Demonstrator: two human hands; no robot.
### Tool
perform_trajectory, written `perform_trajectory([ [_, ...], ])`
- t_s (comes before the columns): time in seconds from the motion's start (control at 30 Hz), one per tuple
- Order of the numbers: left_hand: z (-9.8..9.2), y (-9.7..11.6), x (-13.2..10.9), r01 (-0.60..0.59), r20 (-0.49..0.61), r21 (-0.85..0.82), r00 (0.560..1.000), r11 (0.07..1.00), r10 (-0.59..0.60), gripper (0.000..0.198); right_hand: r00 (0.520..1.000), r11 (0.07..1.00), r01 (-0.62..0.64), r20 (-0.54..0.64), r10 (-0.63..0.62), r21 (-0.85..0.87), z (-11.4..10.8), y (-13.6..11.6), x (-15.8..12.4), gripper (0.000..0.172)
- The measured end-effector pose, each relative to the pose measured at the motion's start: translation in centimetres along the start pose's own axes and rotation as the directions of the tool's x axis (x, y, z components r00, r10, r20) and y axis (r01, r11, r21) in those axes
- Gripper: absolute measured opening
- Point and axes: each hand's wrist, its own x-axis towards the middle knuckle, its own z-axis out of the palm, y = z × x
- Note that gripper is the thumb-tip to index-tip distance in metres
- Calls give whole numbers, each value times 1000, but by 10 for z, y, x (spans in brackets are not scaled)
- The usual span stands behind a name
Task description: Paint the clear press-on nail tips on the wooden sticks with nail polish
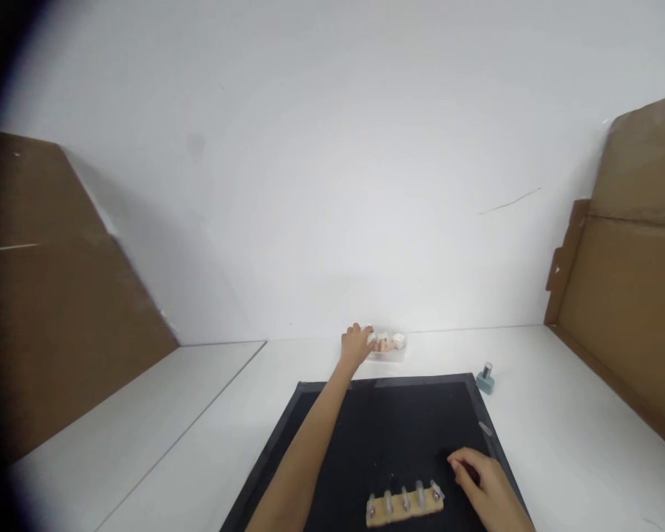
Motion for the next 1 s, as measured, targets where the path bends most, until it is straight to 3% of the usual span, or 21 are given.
perform_trajectory([
  [0.23, -5, 2, -6, -95, -148, 19, 984, 995, 96, 33, 1000, 999, 18, 20, -17, -40, 0, 0, -1, 36],
  [0.4, -16, 24, -20, -283, -267, 16, 923, 959, 277, 25, 998, 1000, 24, -54, -24, 1, -4, -3, 0, 37],
  [0.53, -27, 55, -41, -497, -345, 35, 808, 867, 477, 29, 995, 997, -24, -95, 30, 69, -8, -5, 2, 36],
  [0.7, -36, 81, -88, -711, -435, 80, 606, 699, 666, 26, 983, 947, -155, -51, 176, 282, -8, -14, 2, 42],
  [0.73, -36, 84, -98, -741, -466, 97, 556, 664, 689, 27, 982, 936, -163, -38, 184, 313, -7, -20, 2, 44],
  [0.8, -35, 87, -116, -775, -622, 191, 380, 603, 685, 22, 982, 884, -163, -16, 189, 439, -6, -34, 3, 46],
  [0.83, -34, 87, -124, -775, -670, 213, 328, 595, 666, 20, 983, 826, -153, -1, 183, 542, -5, -42, 5, 43],
  [0.9, -34, 89, -135, -757, -715, 240, 286, 607, 638, 19, 983, 677, -158, 52, 174, 719, -3, -56, 9, 36],
  [0.93, -35, 90, -140, -742, -721, 244, 292, 624, 629, 19, 980, 581, -173, 77, 186, 795, -2, -61, 12, 34],
  [1.0, -40, 93, -150, -699, -711, 226, 358, 679, 605, 21, 969, 416, -197, 112, 220, 888, 1, -66, 19, 34],
])
